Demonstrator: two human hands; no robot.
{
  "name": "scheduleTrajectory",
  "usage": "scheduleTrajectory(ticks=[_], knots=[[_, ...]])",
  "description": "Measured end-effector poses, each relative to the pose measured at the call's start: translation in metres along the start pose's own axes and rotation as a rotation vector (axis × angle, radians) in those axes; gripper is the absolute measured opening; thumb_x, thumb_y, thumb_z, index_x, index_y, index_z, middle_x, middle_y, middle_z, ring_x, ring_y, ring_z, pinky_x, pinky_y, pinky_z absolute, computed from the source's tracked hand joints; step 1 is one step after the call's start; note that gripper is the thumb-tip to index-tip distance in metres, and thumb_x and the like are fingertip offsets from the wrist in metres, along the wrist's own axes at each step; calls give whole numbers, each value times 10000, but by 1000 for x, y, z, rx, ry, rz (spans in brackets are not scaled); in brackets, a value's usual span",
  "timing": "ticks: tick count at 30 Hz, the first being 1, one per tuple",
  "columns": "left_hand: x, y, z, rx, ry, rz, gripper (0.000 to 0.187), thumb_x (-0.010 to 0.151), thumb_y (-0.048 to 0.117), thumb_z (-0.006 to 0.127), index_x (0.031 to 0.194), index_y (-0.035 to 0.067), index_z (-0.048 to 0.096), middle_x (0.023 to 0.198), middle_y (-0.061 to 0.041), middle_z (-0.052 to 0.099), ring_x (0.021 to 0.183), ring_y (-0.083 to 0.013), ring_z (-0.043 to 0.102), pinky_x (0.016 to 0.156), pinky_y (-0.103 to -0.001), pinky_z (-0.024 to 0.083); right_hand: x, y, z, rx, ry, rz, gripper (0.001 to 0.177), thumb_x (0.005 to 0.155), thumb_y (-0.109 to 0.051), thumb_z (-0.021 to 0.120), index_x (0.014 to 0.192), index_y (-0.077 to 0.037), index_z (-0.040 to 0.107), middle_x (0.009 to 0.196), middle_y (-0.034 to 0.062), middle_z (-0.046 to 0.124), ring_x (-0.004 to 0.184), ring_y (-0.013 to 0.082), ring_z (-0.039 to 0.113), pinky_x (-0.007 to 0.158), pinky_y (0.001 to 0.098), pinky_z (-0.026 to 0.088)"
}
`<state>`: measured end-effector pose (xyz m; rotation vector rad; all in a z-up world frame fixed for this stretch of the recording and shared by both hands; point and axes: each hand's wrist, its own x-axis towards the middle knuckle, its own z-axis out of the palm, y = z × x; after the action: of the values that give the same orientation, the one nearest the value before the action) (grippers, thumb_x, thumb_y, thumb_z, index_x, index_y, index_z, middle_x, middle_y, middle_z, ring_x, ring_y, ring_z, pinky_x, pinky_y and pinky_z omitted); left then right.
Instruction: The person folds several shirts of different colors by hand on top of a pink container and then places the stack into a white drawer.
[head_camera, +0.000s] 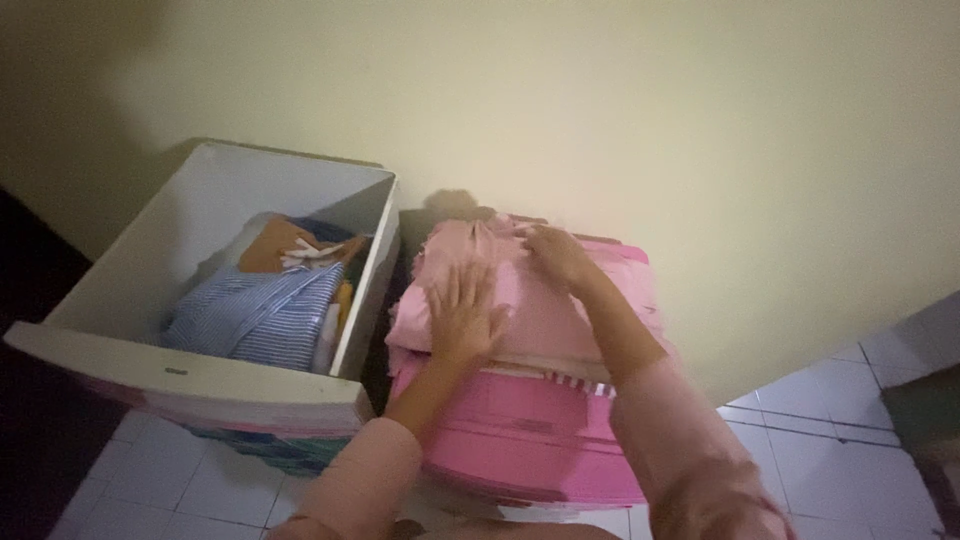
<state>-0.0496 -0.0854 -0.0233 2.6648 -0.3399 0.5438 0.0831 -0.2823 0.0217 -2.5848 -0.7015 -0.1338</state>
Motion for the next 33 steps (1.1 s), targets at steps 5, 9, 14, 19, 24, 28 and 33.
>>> scheduleTrajectory(ticks=[5,9,14,19,24,28,33], knots=[[-6,-3,1,-44,90,48,767,940,506,576,1578,136,363,1613,-176,350,1493,-429,258,1132,-746,132,76,-20,43,-279,-254,170,447,977,-162,463,1392,-47,580,1322,181,663,1127,299,681,1013,446,520],[-8,-3,4,-29,114,58,770,938,479,597,1591,137,373,1589,-182,384,1481,-432,299,1122,-761,152,111,-16,65,-207,-299,289,490,957,-125,482,1434,-23,528,1314,199,651,1128,309,671,1023,454,527],[-4,-6,6,3,132,85,769,903,508,601,1546,140,395,1599,-183,374,1458,-445,319,1092,-758,142,113,-7,42,1115,35,400,562,934,-79,506,1487,6,462,1303,222,635,1130,322,658,1036,463,535],[-6,-6,4,26,178,132,788,946,547,590,1573,110,402,1610,-181,381,1464,-458,333,1150,-756,112,47,-15,-33,1863,109,201,725,889,-47,564,1557,34,295,1412,264,566,1228,342,628,1089,452,475],[-10,-5,-2,-17,23,38,571,928,544,596,1371,184,591,1530,-132,486,1440,-459,370,1181,-723,129,-3,-3,-50,1698,3,210,758,878,-15,602,1595,0,357,1219,145,672,993,223,599,902,381,460],[2,-2,-7,175,-155,52,953,508,520,802,1372,155,631,1474,-154,514,1386,-464,391,1047,-763,122,-14,-10,-67,1573,21,83,715,902,39,649,1592,14,462,1014,84,645,984,189,598,956,373,492],[-4,13,-31,20,-161,0,443,807,296,721,1200,95,682,1367,-186,557,1252,-413,517,1025,-623,396,-64,-67,-86,654,-35,85,473,874,-9,643,1346,-36,634,1082,64,702,1031,172,641,965,365,506]])
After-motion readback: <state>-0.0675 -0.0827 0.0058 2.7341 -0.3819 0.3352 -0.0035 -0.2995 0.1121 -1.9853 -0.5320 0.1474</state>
